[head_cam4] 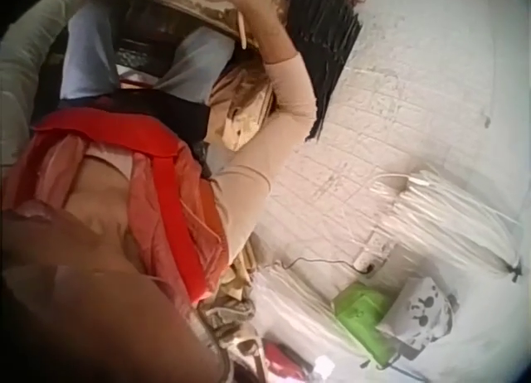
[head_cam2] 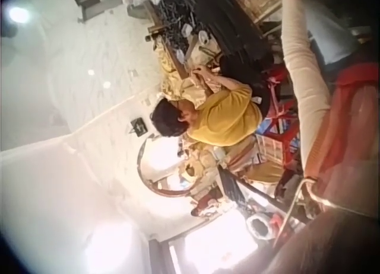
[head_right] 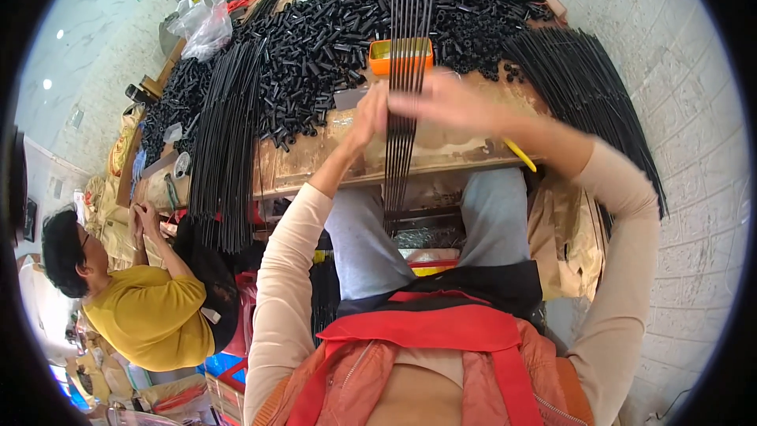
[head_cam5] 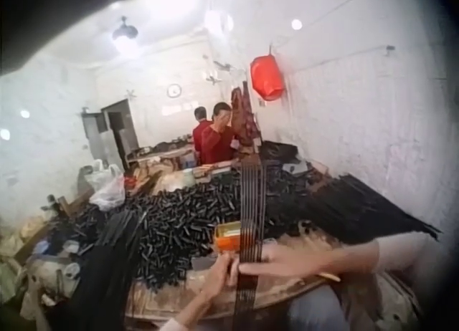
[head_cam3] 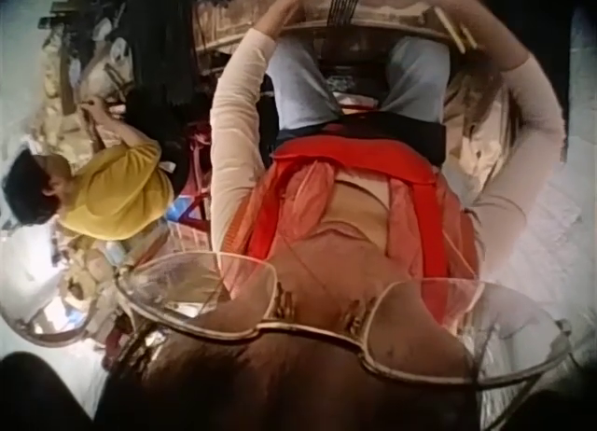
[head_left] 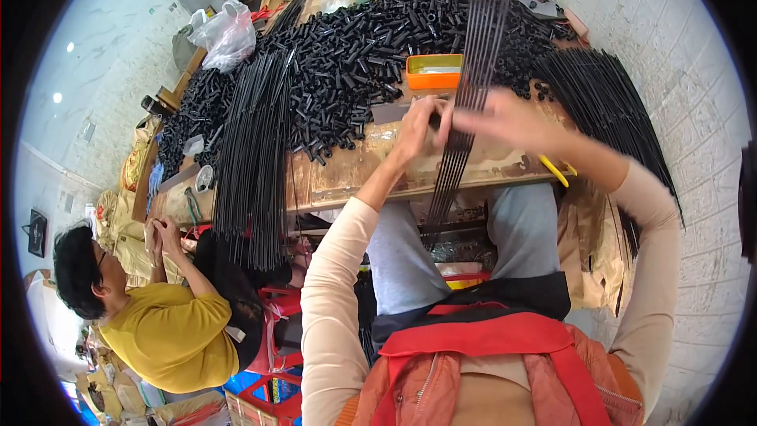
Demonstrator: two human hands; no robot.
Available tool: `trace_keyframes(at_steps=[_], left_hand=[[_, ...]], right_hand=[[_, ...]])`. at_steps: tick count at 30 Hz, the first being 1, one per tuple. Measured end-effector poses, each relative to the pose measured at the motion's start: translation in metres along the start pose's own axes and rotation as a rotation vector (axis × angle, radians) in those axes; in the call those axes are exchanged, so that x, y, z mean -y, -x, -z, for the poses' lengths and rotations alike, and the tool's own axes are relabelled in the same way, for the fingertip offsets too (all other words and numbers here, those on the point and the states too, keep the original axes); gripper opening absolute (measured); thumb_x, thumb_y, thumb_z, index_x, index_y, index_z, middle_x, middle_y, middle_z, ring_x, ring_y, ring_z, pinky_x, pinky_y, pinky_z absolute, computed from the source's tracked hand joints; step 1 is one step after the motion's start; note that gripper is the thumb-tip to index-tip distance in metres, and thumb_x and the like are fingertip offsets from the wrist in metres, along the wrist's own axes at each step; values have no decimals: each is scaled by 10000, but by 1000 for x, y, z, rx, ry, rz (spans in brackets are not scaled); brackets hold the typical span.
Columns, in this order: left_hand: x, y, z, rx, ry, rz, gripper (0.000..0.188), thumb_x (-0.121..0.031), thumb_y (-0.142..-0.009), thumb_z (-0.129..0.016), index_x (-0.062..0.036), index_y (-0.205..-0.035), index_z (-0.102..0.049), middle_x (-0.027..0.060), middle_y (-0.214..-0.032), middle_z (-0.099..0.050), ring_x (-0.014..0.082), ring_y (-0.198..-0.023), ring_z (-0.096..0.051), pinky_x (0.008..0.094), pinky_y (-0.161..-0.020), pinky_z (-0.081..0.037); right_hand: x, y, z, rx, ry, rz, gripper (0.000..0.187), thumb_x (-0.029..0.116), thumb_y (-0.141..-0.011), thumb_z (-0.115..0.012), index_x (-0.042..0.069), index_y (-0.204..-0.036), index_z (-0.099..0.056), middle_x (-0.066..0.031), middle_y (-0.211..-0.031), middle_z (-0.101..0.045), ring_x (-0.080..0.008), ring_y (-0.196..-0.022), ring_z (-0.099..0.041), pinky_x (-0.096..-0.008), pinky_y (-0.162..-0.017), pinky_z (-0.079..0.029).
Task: Trimming the ends of cable bundles using wire cutters at an assembly station.
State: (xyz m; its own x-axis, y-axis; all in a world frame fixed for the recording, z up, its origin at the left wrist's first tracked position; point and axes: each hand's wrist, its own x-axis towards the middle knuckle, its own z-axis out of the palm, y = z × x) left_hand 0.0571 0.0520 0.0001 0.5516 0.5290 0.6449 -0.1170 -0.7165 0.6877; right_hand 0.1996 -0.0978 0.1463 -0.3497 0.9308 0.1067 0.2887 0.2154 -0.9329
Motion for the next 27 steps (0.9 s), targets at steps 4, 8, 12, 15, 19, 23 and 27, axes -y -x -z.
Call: trace_keyframes(at_steps=[4,8,12,15,19,23,27], left_hand=[[-71,-2,0,391,665,661,697,-589,-1003,-174,-23,-1118,-564,53,-863,-624,171,-877,-589,361,-832,-474],[-145,28,-15,513,750,410,348,-333,-1047,-378,-26,-991,-533,25,-759,-565,110,-691,-553,272,-691,-496],[-146,45,17,259,340,418,238,-224,-1017,-465,-12,-919,-512,37,-684,-565,120,-612,-549,301,-568,-469],[-146,16,16,55,-57,265,235,-207,-993,-498,26,-961,-503,137,-649,-588,278,-568,-586,381,-551,-464],[-187,-8,17,-35,-728,-208,62,-46,-868,-527,-4,-887,-486,207,-798,-604,413,-763,-613,478,-649,-498],[-235,-26,22,-451,-824,-647,513,13,-786,-585,44,-1288,-481,223,-1321,-491,400,-1291,-414,502,-1123,-272],[-233,33,-1,0,-790,-280,457,-76,-788,-656,24,-1209,-510,203,-1164,-533,361,-1124,-471,476,-990,-363]], right_hand=[[64,-6,66,-182,168,204,287,314,-998,-504,57,-1052,-620,-30,-953,-648,-116,-961,-610,-288,-889,-470],[102,3,84,-150,-23,158,323,319,-982,-530,25,-1098,-598,-88,-1012,-652,-213,-974,-625,-349,-904,-476],[101,-16,61,-645,343,405,464,408,-990,-494,-31,-1110,-581,-97,-879,-670,-245,-833,-643,-365,-804,-517],[115,49,42,-716,1517,593,374,286,-904,-624,44,-1184,-571,-100,-1099,-623,-269,-1061,-589,-389,-909,-459],[68,41,-5,-327,1862,532,385,219,-763,-639,54,-1107,-588,-77,-991,-604,-265,-945,-591,-356,-803,-472],[104,26,2,-323,531,265,449,446,-999,-456,16,-980,-583,-35,-668,-589,-180,-599,-581,-307,-583,-486],[93,50,-15,-328,-849,76,470,503,-998,-420,111,-741,-449,48,-509,-343,-61,-395,-286,-223,-400,-260]])
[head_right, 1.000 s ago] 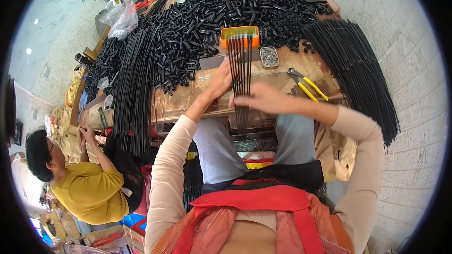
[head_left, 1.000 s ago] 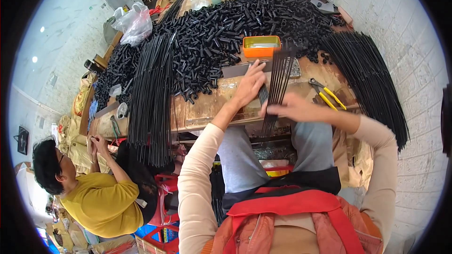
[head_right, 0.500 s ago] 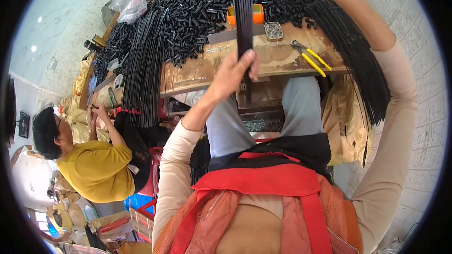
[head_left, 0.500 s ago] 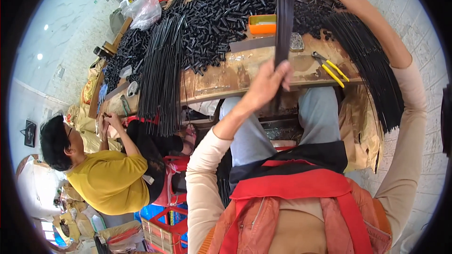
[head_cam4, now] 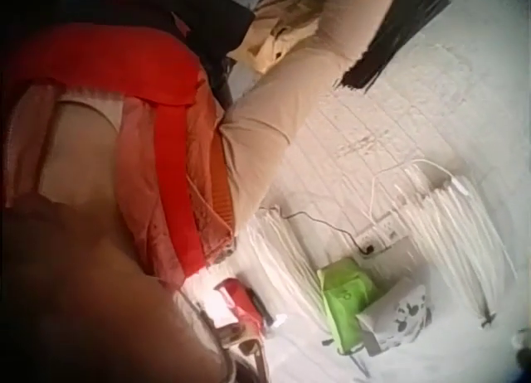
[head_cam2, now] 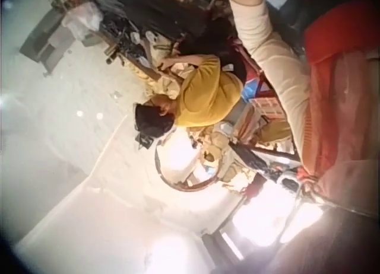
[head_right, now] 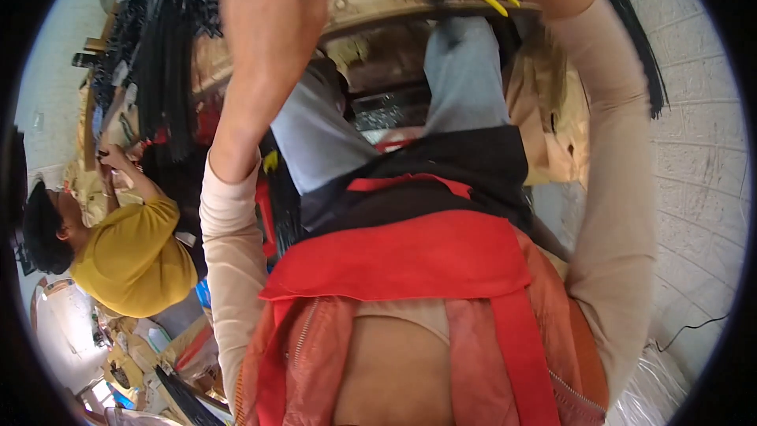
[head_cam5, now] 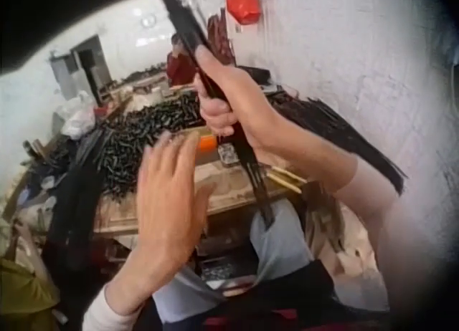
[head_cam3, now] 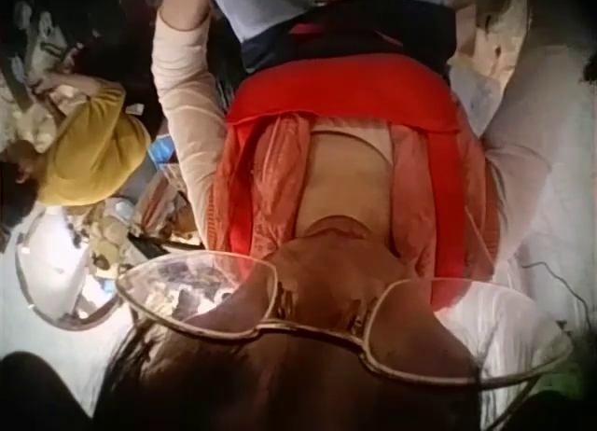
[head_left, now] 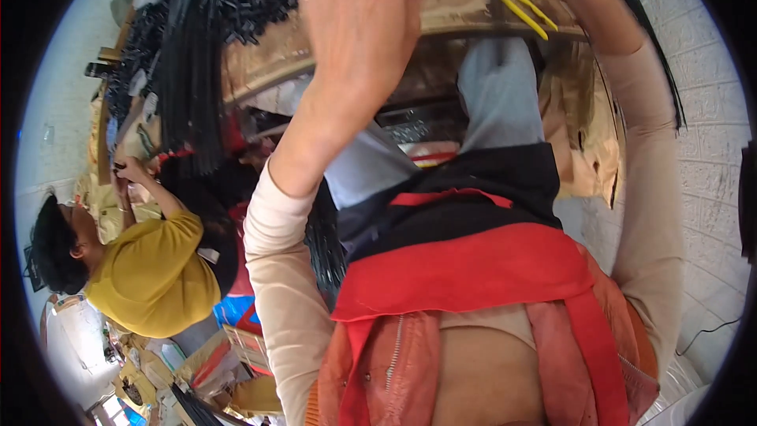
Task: Trimming the ends of cable bundles using wire cutters at an assembly station.
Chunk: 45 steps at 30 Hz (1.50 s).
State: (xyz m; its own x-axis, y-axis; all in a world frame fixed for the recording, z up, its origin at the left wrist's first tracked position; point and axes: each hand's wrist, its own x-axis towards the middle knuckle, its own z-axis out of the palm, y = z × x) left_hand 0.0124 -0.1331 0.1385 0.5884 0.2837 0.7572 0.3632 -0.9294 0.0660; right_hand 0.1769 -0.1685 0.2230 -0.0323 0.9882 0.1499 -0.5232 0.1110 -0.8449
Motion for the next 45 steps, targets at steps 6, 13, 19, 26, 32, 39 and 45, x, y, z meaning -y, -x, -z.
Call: trace_keyframes(at_steps=[6,13,19,26,32,39,45], left_hand=[[22,80,-112,908,1118,586,306,-45,-895,-637,14,-1186,-565,45,-1063,-661,113,-940,-608,279,-819,-494],[37,184,-153,808,1294,587,258,-94,-869,-671,25,-1086,-600,57,-790,-616,115,-727,-538,313,-669,-464],[17,214,-127,927,1134,498,296,-117,-832,-654,47,-1076,-628,118,-917,-704,184,-808,-649,351,-730,-513],[71,173,-73,1107,928,397,243,-162,-816,-673,-60,-1037,-665,161,-930,-690,357,-888,-653,422,-783,-510],[147,9,-77,413,11,229,141,-88,-836,-586,-102,-952,-666,56,-837,-681,285,-768,-661,384,-646,-523],[265,-60,-183,614,-476,-165,160,-61,-699,-672,-132,-842,-683,43,-838,-628,260,-856,-637,394,-668,-518],[280,-73,-194,662,-339,-156,216,-39,-719,-636,-101,-923,-609,93,-863,-658,313,-890,-643,424,-699,-521]], right_hand=[[-177,34,83,-311,423,323,370,340,-999,-477,65,-752,-452,10,-549,-384,-99,-463,-351,-264,-447,-295],[-255,51,88,-353,90,176,393,395,-999,-491,55,-803,-491,38,-589,-420,-29,-472,-333,-212,-424,-242],[-297,81,84,-448,65,-27,330,314,-1007,-475,74,-781,-485,37,-548,-394,-37,-445,-323,-225,-409,-239],[-270,84,81,-371,97,-63,165,187,-970,-522,31,-915,-527,-40,-688,-565,-105,-612,-531,-242,-595,-432],[-239,39,96,-450,65,-60,140,186,-969,-531,54,-924,-513,11,-631,-475,-59,-513,-423,-216,-492,-343],[-251,27,102,-345,27,-96,175,169,-982,-516,39,-868,-486,-1,-620,-476,-66,-497,-432,-220,-469,-351],[-246,29,108,-371,15,-86,162,156,-984,-510,49,-869,-472,9,-614,-466,-62,-504,-434,-220,-467,-342]])
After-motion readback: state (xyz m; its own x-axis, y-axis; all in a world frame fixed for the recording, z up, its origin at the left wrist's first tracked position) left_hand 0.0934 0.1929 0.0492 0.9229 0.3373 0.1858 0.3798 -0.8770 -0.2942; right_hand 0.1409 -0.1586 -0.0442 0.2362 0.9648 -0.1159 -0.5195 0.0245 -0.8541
